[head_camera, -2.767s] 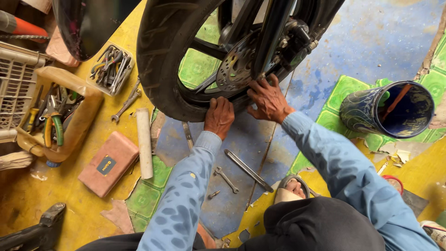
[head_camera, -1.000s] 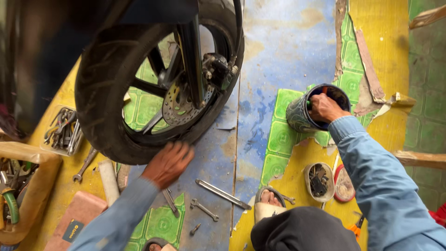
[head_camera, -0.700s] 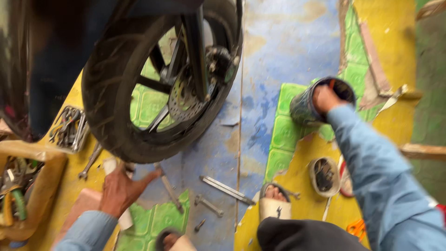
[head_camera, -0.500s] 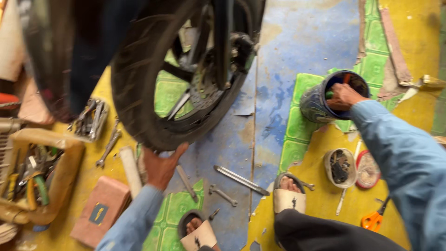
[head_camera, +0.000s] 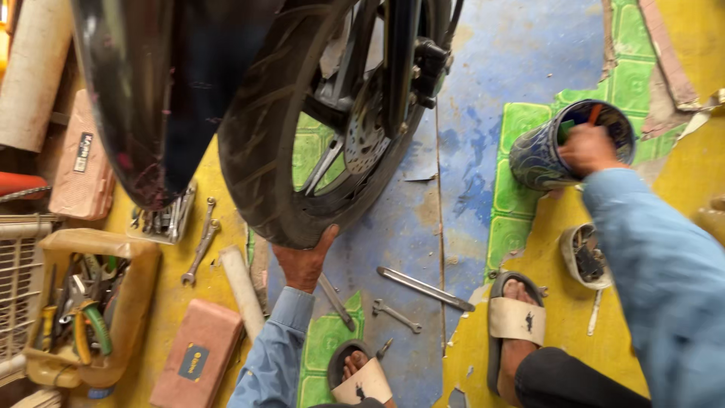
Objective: The person uses a tire lever to pry the edge of a motorcycle tire away from the rim, working around the circumference to loosen the bead. They repeatedly insert the lever between the tire and rim, lever the bead outward, and reposition the tool to continue the process.
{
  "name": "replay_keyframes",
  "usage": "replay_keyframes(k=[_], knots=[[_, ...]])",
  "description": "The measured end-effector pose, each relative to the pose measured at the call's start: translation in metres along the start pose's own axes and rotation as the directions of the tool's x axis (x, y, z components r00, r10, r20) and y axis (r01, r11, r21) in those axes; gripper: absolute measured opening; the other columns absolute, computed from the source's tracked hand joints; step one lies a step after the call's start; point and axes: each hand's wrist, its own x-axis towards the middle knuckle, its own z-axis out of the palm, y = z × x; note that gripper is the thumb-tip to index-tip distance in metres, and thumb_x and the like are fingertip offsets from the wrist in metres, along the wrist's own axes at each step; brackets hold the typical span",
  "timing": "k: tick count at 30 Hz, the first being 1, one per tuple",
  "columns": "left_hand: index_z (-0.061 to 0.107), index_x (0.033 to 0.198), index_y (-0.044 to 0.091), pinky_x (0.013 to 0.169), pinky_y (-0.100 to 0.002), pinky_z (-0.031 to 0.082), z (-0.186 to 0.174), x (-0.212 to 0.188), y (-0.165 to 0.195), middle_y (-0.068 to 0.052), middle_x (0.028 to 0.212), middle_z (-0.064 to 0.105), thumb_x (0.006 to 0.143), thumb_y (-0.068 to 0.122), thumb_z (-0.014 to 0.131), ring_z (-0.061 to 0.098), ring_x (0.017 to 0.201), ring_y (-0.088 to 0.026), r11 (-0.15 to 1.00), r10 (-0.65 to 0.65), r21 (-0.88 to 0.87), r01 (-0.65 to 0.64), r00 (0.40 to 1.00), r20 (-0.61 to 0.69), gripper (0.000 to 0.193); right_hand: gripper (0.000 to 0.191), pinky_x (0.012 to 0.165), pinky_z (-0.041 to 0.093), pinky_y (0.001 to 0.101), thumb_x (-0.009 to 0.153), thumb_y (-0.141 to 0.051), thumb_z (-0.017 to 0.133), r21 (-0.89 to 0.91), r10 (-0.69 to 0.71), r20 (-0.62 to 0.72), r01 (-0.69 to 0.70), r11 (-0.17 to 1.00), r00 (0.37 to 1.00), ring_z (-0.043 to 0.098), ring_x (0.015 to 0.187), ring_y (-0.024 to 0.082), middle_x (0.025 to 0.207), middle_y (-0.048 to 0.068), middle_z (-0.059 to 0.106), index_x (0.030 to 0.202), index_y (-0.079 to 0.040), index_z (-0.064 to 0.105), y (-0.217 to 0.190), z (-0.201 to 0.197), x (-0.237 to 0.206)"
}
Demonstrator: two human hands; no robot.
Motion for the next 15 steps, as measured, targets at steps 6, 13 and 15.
replay_keyframes(k=[6,13,15], knots=[[0.066,0.121,-0.001,0.095,-0.036,0.058,0.0,0.005,-0.003,-0.01,0.113,0.074,0.077,0.02,0.093,0.072,0.101,-0.023,0.992,-0.056,-0.112,0.056,0.998,0.007,0.055,0.015,0.06,0.054,0.0306,0.097,-0.022,0.075,0.698,0.127,-0.236,0.078,0.712,0.963,0.066,0.066,0.016,0.08,0.008,0.072,0.096,-0.007,0.073,0.0,-0.063,-0.036],[0.066,0.121,0.0,0.094,-0.037,0.057,-0.002,0.01,0.023,-0.011,0.113,0.073,0.079,0.022,0.093,0.07,0.101,-0.024,0.997,-0.029,-0.076,0.028,1.0,-0.01,0.055,0.014,0.051,0.057,0.0244,0.093,-0.016,0.075,0.982,-0.243,-0.088,0.126,0.144,0.966,0.068,0.061,0.008,0.08,0.004,0.074,0.102,-0.005,0.074,-0.249,0.12,-0.11],[0.062,0.127,0.0,0.097,-0.038,0.055,-0.012,0.021,0.042,-0.013,0.117,0.07,0.077,0.021,0.093,0.068,0.105,-0.026,1.0,0.023,-0.004,-0.023,1.0,-0.012,0.062,0.014,0.054,0.053,0.0258,0.097,-0.015,0.073,0.948,-0.213,-0.185,0.231,0.218,0.959,0.065,0.064,0.01,0.079,0.006,0.072,0.102,-0.002,0.075,-0.271,0.151,-0.108]])
